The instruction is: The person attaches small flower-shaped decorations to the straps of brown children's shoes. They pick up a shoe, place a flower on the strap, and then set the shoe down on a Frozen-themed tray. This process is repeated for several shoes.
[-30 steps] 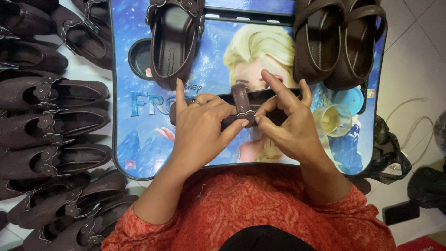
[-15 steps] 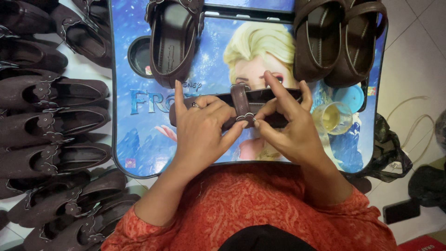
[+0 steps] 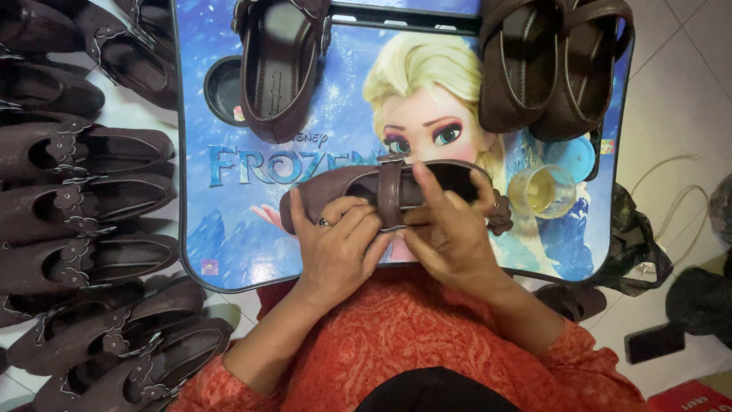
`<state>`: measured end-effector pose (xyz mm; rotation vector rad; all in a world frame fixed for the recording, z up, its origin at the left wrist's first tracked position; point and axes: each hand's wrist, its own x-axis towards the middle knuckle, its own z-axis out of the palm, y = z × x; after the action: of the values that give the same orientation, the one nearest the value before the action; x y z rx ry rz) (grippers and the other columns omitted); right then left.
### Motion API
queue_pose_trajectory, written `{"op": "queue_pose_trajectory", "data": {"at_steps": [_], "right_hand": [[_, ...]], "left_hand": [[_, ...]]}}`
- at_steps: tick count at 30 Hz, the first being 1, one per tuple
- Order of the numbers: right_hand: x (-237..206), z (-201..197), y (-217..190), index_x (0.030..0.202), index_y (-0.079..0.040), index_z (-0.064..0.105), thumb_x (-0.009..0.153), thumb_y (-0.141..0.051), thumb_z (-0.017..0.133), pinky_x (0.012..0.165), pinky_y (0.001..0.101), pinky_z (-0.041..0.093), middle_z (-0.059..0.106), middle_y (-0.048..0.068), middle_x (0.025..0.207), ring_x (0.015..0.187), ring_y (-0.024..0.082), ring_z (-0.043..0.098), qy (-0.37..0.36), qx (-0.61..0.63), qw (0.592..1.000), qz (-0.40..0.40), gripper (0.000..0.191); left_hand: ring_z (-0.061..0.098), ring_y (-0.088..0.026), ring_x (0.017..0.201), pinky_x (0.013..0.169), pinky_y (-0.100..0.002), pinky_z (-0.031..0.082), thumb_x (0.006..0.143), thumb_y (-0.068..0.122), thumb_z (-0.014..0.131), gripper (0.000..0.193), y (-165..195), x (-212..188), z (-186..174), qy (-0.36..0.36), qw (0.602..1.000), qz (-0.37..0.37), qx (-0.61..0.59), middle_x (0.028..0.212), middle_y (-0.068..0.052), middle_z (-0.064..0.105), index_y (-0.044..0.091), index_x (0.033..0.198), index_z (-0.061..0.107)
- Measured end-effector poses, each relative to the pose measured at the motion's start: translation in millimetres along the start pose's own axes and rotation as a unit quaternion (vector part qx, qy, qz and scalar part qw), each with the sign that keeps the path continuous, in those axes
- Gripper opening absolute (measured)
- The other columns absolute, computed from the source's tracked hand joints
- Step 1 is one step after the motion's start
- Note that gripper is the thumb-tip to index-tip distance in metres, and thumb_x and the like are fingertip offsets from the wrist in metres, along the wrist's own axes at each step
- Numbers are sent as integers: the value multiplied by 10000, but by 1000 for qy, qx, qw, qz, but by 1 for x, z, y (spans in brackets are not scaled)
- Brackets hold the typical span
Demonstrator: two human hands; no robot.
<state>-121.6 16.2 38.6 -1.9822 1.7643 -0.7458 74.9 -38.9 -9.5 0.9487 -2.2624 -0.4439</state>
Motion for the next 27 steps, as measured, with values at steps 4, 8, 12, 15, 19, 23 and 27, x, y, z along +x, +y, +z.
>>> {"op": "queue_pose_trajectory", "data": {"at_steps": [4,8,12,15,19,23,27], "right_hand": [[-9,5,4,1617,26,183,850,-221,849,1244,547,72,754,-61,987,1049,169,668,19,-23,999,-44,1045],[-16,16,5,1605,30,87,826,-304,875,1241,574,-8,750,17,1165,1116,255,661,56,-87,987,-119,1157],[-20,36,9,1615,25,172,868,-170,874,1276,572,3,725,-36,1060,990,201,665,83,-96,985,-120,1043],[-21,45,18,1595,28,250,852,-92,872,1289,556,57,669,-82,903,813,143,617,83,-93,985,-122,977],[-21,46,23,1584,-7,333,837,-50,867,1327,514,121,592,-63,809,783,135,610,62,-80,988,-119,919],[-19,38,15,1620,-12,254,840,-75,858,1322,515,81,708,-53,959,913,161,677,55,-79,988,-124,988],[-16,29,4,1633,4,106,840,-136,860,1308,520,60,718,-10,1001,969,200,696,52,-32,991,-121,1104]], "left_hand": [[614,-175,1189,1231,-658,115,888,299,799,237,-5,-11,0,-24,1000,14,-9,1096,20,677,132,1030,711],[564,-216,1281,1227,-664,110,904,314,771,371,-11,-16,-7,-60,997,16,-46,1205,-40,667,73,1177,699],[546,-214,1331,1245,-660,86,939,282,745,326,-13,-16,-9,-67,996,25,-52,1254,-40,670,76,1186,690],[543,-219,1336,1242,-657,81,933,280,742,336,-14,-15,-9,-62,996,31,-49,1258,-50,670,62,1183,692],[541,-222,1339,1244,-651,100,925,304,751,358,-14,-15,-11,-67,996,34,-57,1258,-55,668,54,1176,694],[540,-220,1347,1254,-640,117,925,318,752,360,-15,-16,-14,-74,994,36,-67,1272,-49,670,67,1178,694],[536,-235,1346,1242,-650,114,896,401,770,483,-17,-16,-14,-77,993,33,-83,1283,-68,661,53,1218,680]]}}
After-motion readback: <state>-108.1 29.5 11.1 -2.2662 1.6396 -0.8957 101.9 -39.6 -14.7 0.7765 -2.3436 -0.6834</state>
